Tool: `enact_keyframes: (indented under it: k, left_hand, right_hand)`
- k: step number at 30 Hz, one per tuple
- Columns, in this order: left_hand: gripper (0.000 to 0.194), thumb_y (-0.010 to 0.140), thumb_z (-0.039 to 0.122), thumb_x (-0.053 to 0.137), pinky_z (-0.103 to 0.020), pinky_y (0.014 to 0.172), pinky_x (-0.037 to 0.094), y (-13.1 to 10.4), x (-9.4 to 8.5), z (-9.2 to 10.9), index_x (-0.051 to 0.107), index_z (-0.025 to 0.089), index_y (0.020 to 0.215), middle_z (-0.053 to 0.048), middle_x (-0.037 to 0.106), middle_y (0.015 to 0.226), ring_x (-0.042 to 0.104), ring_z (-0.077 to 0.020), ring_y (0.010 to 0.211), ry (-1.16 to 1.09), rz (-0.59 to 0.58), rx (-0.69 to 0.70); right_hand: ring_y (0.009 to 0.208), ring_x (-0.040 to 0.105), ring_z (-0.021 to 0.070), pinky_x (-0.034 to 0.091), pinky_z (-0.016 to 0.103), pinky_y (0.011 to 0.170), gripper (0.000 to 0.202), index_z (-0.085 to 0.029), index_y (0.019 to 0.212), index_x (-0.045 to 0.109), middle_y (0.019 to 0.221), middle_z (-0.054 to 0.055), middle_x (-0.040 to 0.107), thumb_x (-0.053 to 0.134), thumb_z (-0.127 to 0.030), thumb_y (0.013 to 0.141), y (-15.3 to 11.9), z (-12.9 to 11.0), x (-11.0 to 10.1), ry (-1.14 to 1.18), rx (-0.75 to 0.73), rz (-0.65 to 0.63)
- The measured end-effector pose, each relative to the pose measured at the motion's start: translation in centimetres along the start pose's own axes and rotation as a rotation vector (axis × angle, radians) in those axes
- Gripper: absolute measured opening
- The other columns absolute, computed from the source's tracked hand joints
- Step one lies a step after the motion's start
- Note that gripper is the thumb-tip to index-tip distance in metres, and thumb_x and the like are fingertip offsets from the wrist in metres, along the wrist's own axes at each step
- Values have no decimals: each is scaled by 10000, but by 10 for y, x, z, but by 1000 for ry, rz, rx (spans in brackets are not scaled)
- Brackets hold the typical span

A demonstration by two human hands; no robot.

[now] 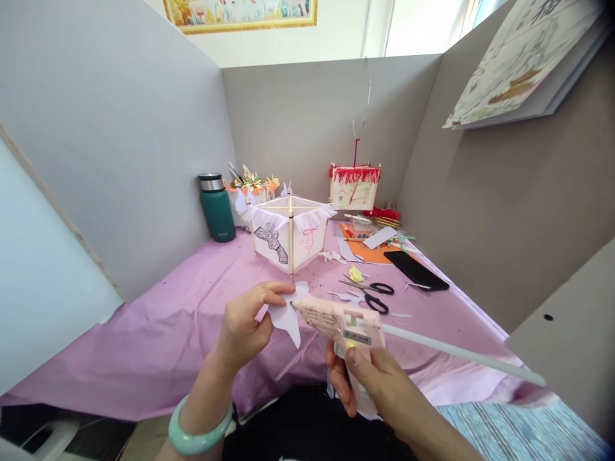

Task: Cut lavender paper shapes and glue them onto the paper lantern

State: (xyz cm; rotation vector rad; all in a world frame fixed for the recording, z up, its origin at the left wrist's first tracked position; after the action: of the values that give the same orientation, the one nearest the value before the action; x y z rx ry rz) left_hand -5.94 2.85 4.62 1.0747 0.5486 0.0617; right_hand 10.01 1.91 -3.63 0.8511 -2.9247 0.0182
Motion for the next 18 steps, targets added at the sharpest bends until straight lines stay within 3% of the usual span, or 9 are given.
enact_keyframes:
  k: [18]
  left_hand:
    - [284,730,-54,481,-321,790,539,-1,1,-5,556,187,861,-75,680,1005,639,-182,966,-11,29,-29]
  right_hand:
    - [413,438,88,332,234,468,505,-161,817,527,507,-37,499,469,-662,796,2,2,-2,5,44,66]
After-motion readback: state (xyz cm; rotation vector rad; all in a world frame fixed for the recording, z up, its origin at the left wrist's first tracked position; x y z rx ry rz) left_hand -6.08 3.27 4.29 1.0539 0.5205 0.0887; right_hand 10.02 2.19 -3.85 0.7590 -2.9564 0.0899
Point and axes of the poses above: each hand's wrist, its own y-axis towards the middle knuckle, its own x-axis out of the palm, z = x × y, the point moved 8 cm from there along y, towards the middle knuckle
